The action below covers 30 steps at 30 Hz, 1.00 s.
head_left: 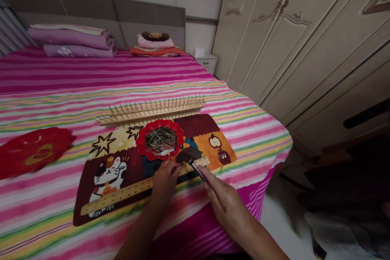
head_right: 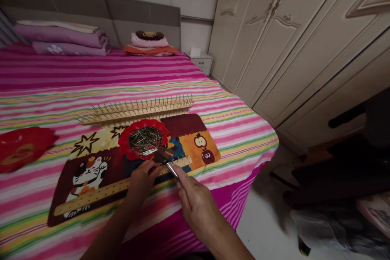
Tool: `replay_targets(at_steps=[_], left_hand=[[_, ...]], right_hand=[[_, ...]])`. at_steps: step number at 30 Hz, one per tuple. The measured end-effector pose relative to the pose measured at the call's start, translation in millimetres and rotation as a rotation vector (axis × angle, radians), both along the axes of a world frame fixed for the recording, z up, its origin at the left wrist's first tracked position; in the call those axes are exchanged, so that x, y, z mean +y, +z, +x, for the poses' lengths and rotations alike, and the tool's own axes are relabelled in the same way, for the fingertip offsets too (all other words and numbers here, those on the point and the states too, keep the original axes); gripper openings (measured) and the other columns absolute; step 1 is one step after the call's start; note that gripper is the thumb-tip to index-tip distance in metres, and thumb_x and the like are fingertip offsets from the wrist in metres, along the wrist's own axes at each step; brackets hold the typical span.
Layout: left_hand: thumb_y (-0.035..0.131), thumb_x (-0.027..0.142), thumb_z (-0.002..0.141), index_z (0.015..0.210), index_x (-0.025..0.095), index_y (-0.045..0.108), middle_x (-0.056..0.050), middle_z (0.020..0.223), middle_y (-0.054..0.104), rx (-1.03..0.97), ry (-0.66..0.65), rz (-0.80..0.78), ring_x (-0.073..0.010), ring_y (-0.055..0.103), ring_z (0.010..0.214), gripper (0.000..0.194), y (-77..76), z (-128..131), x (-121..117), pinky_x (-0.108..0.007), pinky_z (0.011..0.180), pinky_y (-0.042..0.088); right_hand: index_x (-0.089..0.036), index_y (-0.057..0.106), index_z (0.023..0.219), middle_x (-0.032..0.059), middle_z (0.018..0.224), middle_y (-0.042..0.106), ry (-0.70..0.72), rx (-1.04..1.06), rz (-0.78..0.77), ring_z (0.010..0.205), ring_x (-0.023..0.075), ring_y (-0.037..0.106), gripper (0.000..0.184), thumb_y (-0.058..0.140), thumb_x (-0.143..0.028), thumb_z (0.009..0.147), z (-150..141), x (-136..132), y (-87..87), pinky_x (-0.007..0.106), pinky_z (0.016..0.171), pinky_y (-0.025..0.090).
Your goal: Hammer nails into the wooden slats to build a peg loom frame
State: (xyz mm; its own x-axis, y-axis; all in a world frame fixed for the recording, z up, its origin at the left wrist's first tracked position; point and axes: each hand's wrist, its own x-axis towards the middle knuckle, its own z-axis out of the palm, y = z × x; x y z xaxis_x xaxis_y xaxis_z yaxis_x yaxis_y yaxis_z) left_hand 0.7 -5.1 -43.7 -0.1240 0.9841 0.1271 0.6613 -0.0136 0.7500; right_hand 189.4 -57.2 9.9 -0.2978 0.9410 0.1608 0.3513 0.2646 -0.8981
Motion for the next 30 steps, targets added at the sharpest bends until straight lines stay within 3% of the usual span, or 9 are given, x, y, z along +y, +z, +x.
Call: replay_targets(at_steps=[4, 7, 10, 13, 17, 22, 26, 30], left_hand=[[0.049, 0.027, 0.074, 0.062, 0.021, 0.059, 0.001, 0.066, 0.057, 0.005, -0.008, 0.017, -0.0127, 0.054, 0.065, 0.017, -3.7, 0.8, -0.1, -0.024, 0.064, 0.04], [0.049, 0.028, 0.075, 0.066, 0.021, 0.061, -0.001, 0.071, 0.061, -0.019, -0.007, 0.01, -0.0138, 0.056, 0.071, 0.017, -6.1, 3.0, -0.6, -0.026, 0.068, 0.041], [0.052, 0.029, 0.073, 0.073, 0.021, 0.065, -0.001, 0.075, 0.062, -0.076, -0.027, -0.023, -0.0137, 0.058, 0.068, 0.015, -1.5, 0.2, -2.6, -0.026, 0.066, 0.044], [0.051, 0.033, 0.075, 0.084, 0.022, 0.065, -0.001, 0.078, 0.065, -0.085, 0.006, -0.021, -0.0135, 0.059, 0.066, 0.02, 13.2, -15.2, -0.1, -0.025, 0.063, 0.045], [0.047, 0.033, 0.078, 0.085, 0.021, 0.065, -0.004, 0.089, 0.067, 0.167, 0.2, 0.08, -0.017, 0.06, 0.081, 0.023, 33.6, -48.9, 25.2, -0.027, 0.075, 0.045], [0.046, 0.025, 0.078, 0.084, 0.02, 0.066, -0.007, 0.089, 0.066, 0.516, 0.168, -0.026, -0.0187, 0.06, 0.083, 0.022, 35.5, -66.2, 72.1, -0.027, 0.074, 0.043], [0.049, 0.021, 0.073, 0.072, 0.018, 0.066, -0.009, 0.08, 0.065, 0.561, 0.16, -0.058, -0.0203, 0.06, 0.075, 0.017, 31.2, -59.8, 90.6, -0.028, 0.066, 0.041], [0.047, 0.021, 0.073, 0.066, 0.017, 0.064, -0.01, 0.072, 0.065, 0.556, 0.179, -0.078, -0.0203, 0.06, 0.069, 0.018, 38.4, -63.6, 92.8, -0.029, 0.062, 0.04]], right_hand=[[-0.032, 0.049, 0.131, 0.004, 0.115, 0.067, -0.029, 0.019, -0.108, 0.107, 0.0252, 0.061, 0.043, 0.047, -0.022, 0.089, 3.8, -1.3, -9.4, 0.042, 0.095, 0.043], [-0.031, 0.057, 0.124, 0.003, 0.103, 0.071, -0.201, 0.178, -0.155, 0.105, 0.0241, 0.061, 0.039, 0.055, -0.03, 0.085, 9.6, -8.7, -18.2, 0.037, 0.091, 0.046], [-0.031, 0.059, 0.121, -0.0023, 0.063, 0.065, -0.509, 0.396, -0.33, 0.062, 0.0169, 0.063, 0.046, 0.063, -0.041, 0.077, 16.4, -15.0, -29.2, 0.025, 0.056, 0.051], [-0.032, 0.05, 0.128, -0.0081, 0.052, 0.053, -0.673, 0.629, -0.509, 0.036, 0.008, 0.044, 0.059, 0.066, -0.046, 0.072, 23.7, -17.6, -46.1, 0.015, 0.031, 0.032], [-0.031, 0.046, 0.128, -0.0099, 0.051, 0.05, -0.685, 0.815, -0.564, 0.032, 0.0051, 0.036, 0.061, 0.066, -0.044, 0.072, 29.0, -19.4, -69.5, 0.011, 0.027, 0.024], [-0.031, 0.047, 0.124, -0.0102, 0.05, 0.05, -0.67, 0.878, -0.581, 0.032, 0.0041, 0.036, 0.056, 0.065, -0.042, 0.073, 28.9, -19.8, -83.0, 0.009, 0.027, 0.025], [-0.03, 0.043, 0.125, -0.011, 0.048, 0.049, -0.672, 0.892, -0.627, 0.029, 0.0042, 0.035, 0.059, 0.066, -0.045, 0.072, 31.7, -16.7, -87.6, 0.01, 0.025, 0.026], [-0.03, 0.043, 0.124, -0.0109, 0.048, 0.05, -0.662, 0.898, -0.619, 0.028, 0.0041, 0.036, 0.057, 0.065, -0.044, 0.073, 32.3, -14.9, -88.8, 0.01, 0.025, 0.026]])
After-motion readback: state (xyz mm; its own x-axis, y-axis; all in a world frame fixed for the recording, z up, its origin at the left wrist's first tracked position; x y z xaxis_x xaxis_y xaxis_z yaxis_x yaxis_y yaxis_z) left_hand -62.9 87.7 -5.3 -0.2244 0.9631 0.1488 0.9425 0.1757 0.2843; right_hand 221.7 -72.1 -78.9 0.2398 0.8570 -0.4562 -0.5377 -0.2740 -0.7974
